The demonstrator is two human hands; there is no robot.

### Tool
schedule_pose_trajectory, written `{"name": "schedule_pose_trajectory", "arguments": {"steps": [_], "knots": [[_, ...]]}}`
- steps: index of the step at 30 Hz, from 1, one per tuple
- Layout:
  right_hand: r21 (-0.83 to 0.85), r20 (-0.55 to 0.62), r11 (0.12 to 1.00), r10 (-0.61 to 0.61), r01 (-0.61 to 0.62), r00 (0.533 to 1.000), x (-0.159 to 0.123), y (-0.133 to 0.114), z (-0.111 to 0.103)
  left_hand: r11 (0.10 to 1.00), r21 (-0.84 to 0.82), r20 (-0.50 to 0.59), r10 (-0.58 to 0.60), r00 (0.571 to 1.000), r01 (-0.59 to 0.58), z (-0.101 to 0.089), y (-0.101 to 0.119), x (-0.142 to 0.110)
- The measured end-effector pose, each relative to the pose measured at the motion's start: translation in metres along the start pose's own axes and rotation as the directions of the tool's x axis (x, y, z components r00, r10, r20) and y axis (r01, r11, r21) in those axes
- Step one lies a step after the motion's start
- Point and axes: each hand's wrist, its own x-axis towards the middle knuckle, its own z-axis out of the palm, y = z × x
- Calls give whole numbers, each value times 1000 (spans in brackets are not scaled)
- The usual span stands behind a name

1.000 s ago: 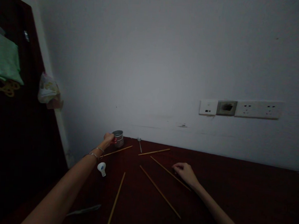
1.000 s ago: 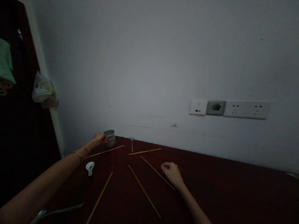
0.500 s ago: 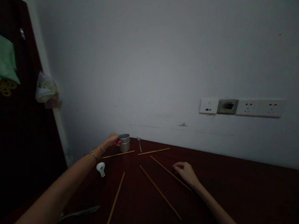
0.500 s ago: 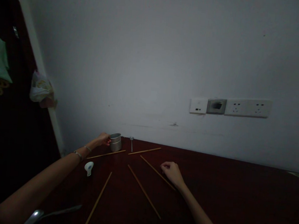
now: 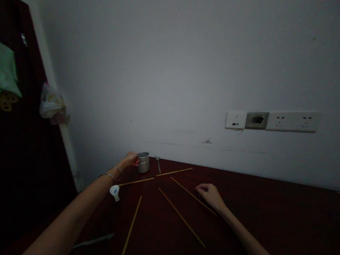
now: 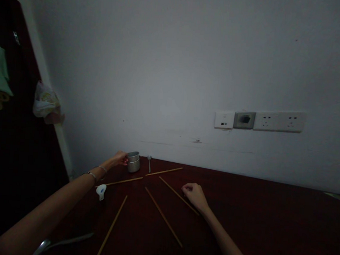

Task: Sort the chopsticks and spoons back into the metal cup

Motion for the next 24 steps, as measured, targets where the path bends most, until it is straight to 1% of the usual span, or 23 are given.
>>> {"name": "schedule_pose_trajectory", "arguments": {"steps": [3, 8, 10, 12, 13, 14, 15, 16, 17, 18, 19, 21, 22, 24], "knots": [[-3, -2, 1000, -18, 18, 1000, 1, 3, 1, 1000, 28, -17, -3, 1000, 3, 0, -2, -1], [8, -4, 999, -32, 32, 999, 1, 5, 2, 987, 162, -41, 29, 999, -22, -2, -3, -10], [16, -1, 1000, -23, 23, 1000, 2, 7, 2, 971, 236, -115, 70, 991, -41, -7, 0, -14], [54, 14, 998, 27, -28, 1000, 5, 10, 4, 948, 311, -232, 148, 961, -71, -16, 6, -18], [83, 26, 994, 71, -73, 997, 8, 10, 5, 935, 343, -288, 197, 937, -91, -21, 9, -20], [111, 37, 986, 120, -124, 992, 12, 10, 5, 918, 378, -325, 253, 911, -121, -26, 11, -22], [128, 46, 978, 162, -167, 986, 16, 10, 5, 894, 421, -337, 313, 888, -155, -30, 13, -25], [125, 45, 974, 183, -187, 982, 22, 8, 5, 859, 473, -317, 373, 872, -195, -32, 14, -30], [99, 34, 979, 174, -177, 984, 29, 5, 5, 809, 537, -269, 432, 861, -238, -32, 14, -36], [51, 15, 989, 139, -139, 990, 36, 2, 4, 750, 600, -193, 475, 859, -280, -30, 12, -44], [-11, -2, 996, 88, -88, 996, 43, -2, 4, 693, 648, -99, 489, 867, -316, -26, 8, -53], [-142, -11, 990, 2, -3, 1000, 57, -11, 5, 627, 698, 72, 420, 905, -346, -13, -2, -76], [-191, 8, 981, -14, 16, 1000, 63, -15, 7, 597, 718, 125, 395, 910, -357, -7, -8, -89], [-250, 102, 968, 18, 8, 995, 72, -22, 12, 531, 771, 212, 305, 929, -351, 5, -18, -114]]}}
